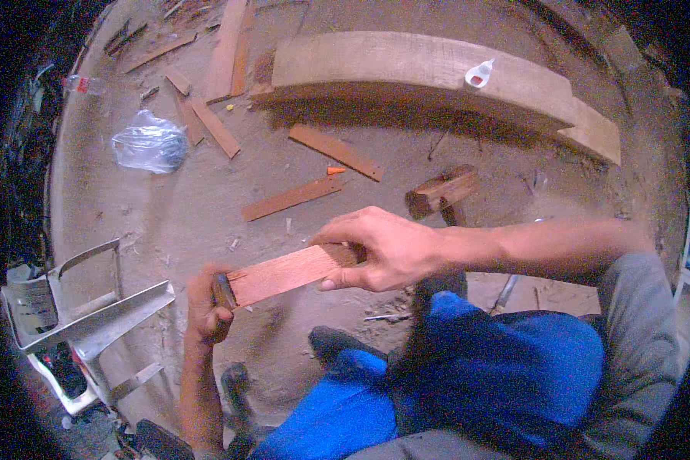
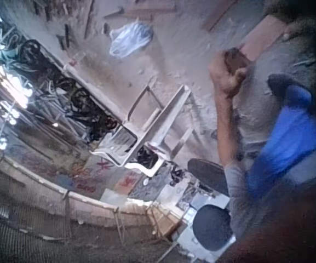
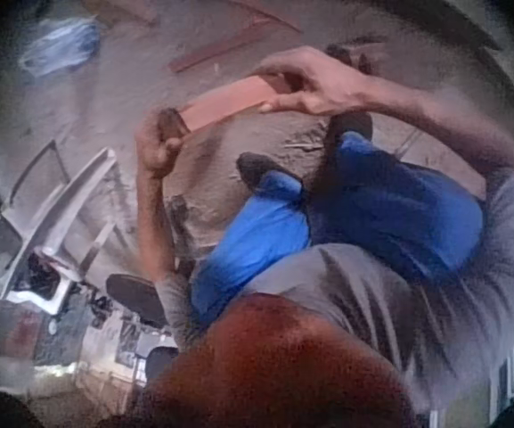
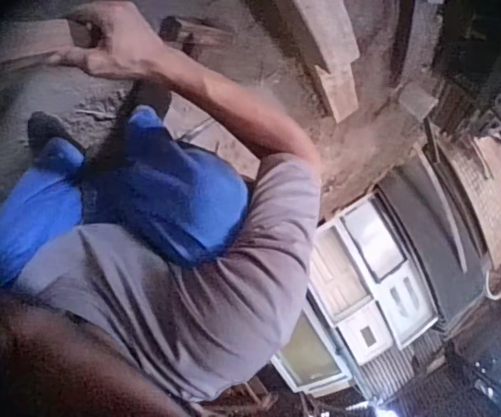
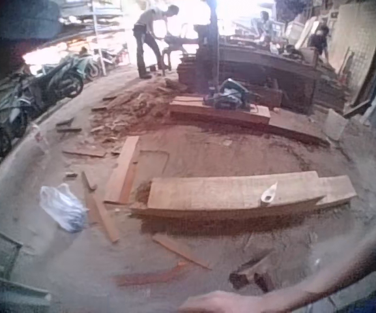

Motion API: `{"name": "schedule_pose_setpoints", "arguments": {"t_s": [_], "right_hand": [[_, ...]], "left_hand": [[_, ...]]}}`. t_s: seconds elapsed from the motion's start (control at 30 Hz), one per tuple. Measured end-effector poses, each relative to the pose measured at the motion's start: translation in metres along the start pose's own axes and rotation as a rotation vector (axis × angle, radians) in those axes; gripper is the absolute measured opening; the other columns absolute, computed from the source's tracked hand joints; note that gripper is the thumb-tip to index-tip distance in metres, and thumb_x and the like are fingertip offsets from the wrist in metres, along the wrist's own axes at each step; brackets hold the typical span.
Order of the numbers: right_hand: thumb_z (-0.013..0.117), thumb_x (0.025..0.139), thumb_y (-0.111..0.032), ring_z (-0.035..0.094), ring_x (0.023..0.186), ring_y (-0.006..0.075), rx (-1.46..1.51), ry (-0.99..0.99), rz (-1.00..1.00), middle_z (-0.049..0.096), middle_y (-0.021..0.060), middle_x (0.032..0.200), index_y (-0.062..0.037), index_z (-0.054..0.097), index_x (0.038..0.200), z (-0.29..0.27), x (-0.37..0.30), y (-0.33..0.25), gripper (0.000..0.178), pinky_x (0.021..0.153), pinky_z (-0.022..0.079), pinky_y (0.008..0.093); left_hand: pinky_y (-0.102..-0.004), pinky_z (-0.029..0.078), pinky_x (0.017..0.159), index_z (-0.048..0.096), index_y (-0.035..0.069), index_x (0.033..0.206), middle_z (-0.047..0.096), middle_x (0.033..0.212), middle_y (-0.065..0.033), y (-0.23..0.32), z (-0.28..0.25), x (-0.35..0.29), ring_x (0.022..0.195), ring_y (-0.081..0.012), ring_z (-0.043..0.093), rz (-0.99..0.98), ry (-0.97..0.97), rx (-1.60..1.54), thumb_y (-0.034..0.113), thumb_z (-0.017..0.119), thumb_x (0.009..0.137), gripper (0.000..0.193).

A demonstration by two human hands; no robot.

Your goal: The person applies adhesive to wood pieces and fits them together, using a mallet to secure the joints.

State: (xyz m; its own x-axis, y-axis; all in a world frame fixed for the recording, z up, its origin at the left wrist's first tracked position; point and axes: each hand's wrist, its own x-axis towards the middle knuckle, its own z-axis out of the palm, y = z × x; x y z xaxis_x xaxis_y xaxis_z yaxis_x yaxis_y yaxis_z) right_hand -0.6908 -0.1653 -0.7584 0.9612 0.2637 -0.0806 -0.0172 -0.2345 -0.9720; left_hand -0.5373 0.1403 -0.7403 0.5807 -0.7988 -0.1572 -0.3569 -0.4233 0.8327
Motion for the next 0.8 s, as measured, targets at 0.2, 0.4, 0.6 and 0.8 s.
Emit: {"name": "schedule_pose_setpoints", "arguments": {"t_s": [0.2, 0.4, 0.6, 0.8], "right_hand": [[0.077, 0.088, -0.036, 0.067, 0.101, 0.0393, -0.007, -0.023, -0.048, 0.067, 0.0232, 0.106, 0.0042, 0.063, 0.120, 0.004, 0.004, 0.008, 0.053, 0.086, 0.053, 0.0462], [0.076, 0.086, -0.040, 0.067, 0.095, 0.0416, -0.025, -0.011, -0.038, 0.068, 0.0249, 0.102, 0.0034, 0.066, 0.114, 0.004, 0.007, 0.008, 0.053, 0.082, 0.053, 0.0477], [0.075, 0.086, -0.042, 0.066, 0.097, 0.0425, 0.019, 0.006, -0.038, 0.068, 0.0246, 0.103, 0.0031, 0.066, 0.115, 0.010, 0.008, 0.006, 0.054, 0.083, 0.053, 0.0492], [0.075, 0.086, -0.042, 0.066, 0.098, 0.0437, 0.017, -0.014, -0.007, 0.068, 0.0252, 0.104, 0.0029, 0.066, 0.114, 0.010, 0.012, 0.002, 0.054, 0.084, 0.052, 0.0506]], "left_hand": [[-0.0335, 0.051, 0.062, 0.063, 0.002, 0.099, 0.063, 0.074, -0.0091, 0.001, 0.000, -0.004, 0.068, -0.0228, 0.067, 0.000, 0.000, 0.014, 0.089, 0.057, 0.075, 0.090], [-0.0342, 0.051, 0.062, 0.063, 0.001, 0.098, 0.064, 0.078, -0.0110, -0.002, -0.001, -0.008, 0.070, -0.0236, 0.067, -0.016, -0.031, -0.001, 0.088, 0.057, 0.077, 0.090], [-0.0348, 0.051, 0.063, 0.062, 0.000, 0.098, 0.064, 0.079, -0.0114, 0.001, -0.003, -0.009, 0.070, -0.0246, 0.067, -0.010, -0.028, 0.011, 0.089, 0.055, 0.077, 0.091], [-0.0344, 0.052, 0.063, 0.063, 0.000, 0.099, 0.064, 0.079, -0.0115, -0.007, -0.005, -0.013, 0.070, -0.0240, 0.067, 0.006, -0.010, 0.027, 0.089, 0.055, 0.076, 0.092]]}}
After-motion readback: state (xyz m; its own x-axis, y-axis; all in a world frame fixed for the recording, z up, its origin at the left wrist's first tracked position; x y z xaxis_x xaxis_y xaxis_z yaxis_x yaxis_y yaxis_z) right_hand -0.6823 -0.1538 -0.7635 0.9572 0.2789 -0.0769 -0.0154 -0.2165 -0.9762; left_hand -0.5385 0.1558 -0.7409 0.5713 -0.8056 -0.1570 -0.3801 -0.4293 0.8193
